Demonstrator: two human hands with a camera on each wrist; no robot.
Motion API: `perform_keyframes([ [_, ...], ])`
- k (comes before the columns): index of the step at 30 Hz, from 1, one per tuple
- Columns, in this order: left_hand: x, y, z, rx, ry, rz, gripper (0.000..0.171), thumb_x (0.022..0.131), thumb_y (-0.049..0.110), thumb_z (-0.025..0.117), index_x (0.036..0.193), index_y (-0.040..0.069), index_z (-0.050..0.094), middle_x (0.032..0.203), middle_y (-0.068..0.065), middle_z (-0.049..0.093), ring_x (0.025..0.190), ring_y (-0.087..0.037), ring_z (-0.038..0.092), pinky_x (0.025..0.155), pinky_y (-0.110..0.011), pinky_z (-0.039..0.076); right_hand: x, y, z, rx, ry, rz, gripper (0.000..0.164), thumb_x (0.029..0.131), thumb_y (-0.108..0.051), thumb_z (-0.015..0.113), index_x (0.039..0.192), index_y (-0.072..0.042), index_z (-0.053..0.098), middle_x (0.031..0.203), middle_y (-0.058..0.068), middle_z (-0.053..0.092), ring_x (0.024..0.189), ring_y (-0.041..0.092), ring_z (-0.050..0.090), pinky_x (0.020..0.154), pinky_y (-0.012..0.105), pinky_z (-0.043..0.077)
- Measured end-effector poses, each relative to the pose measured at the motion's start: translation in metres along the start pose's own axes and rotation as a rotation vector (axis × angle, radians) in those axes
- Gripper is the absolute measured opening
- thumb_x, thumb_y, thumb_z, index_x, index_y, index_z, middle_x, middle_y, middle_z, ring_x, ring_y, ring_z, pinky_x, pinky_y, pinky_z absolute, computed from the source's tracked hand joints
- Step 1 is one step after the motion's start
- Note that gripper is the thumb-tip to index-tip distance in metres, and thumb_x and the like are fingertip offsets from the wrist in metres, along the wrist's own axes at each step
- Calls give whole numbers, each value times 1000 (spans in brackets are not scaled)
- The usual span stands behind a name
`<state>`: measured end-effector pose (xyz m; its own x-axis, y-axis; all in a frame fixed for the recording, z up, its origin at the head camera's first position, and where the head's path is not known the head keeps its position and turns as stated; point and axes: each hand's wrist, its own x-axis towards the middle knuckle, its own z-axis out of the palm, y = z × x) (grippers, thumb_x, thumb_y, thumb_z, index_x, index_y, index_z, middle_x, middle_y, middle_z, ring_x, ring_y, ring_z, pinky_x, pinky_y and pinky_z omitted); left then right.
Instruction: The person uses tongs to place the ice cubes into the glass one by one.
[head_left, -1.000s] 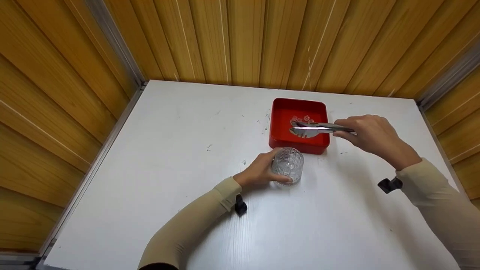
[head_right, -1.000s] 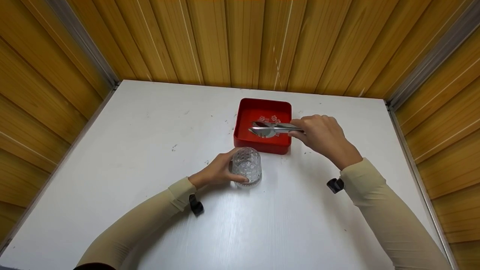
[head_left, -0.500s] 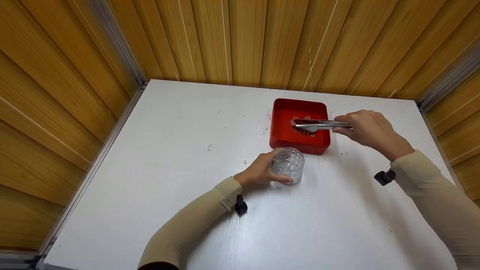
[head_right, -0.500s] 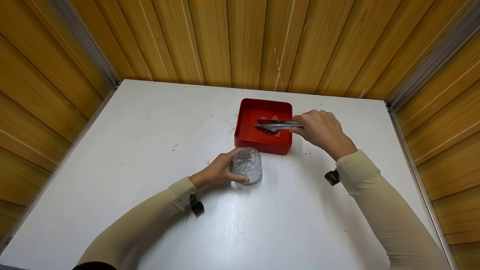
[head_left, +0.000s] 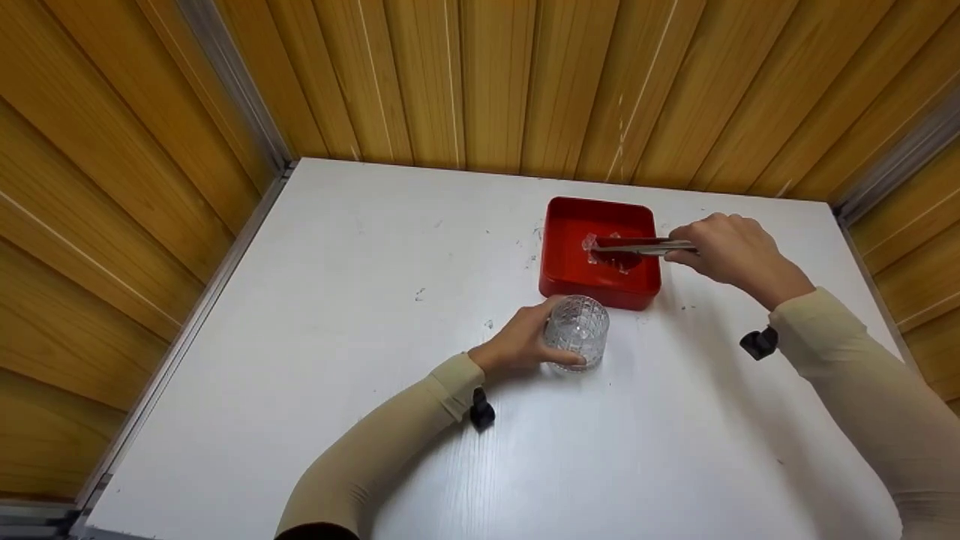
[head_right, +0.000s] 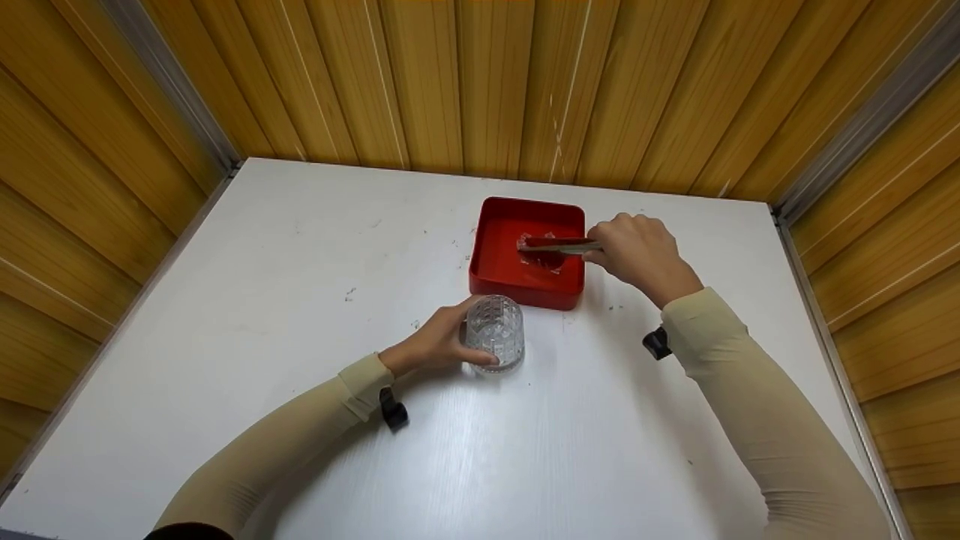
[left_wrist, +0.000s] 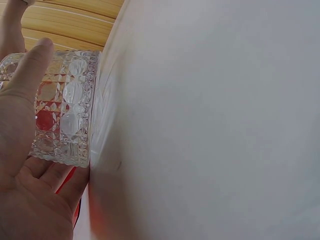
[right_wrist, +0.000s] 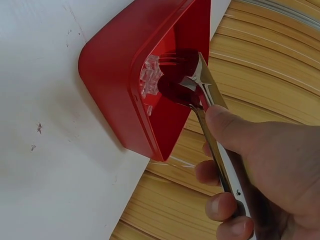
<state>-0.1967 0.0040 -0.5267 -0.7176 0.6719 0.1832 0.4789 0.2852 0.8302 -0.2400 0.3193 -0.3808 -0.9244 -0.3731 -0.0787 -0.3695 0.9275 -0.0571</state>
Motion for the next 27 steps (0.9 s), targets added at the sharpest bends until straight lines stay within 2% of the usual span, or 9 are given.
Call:
perform_keyframes([
  [18, -1, -1, 1, -52, -7, -43, 85, 78, 35, 92, 148, 20, 46, 135, -1, 64, 120, -11, 60, 102, -23, 48, 3, -2, 3, -11, -35, 46, 22, 93, -21, 78, 107, -5, 79, 79, 7, 71, 61, 22, 52, 50, 34, 44],
  [27, 0, -3, 0, -15, 4, 11, 89, 77, 37, 92, 149, 19, 45, 134, -3, 64, 119, -11, 61, 101, -23, 47, 3, -4, 2, -39, -31, 41, 16, 92, -21, 78, 99, -7, 80, 70, 4, 66, 57, 22, 50, 47, 33, 40],
])
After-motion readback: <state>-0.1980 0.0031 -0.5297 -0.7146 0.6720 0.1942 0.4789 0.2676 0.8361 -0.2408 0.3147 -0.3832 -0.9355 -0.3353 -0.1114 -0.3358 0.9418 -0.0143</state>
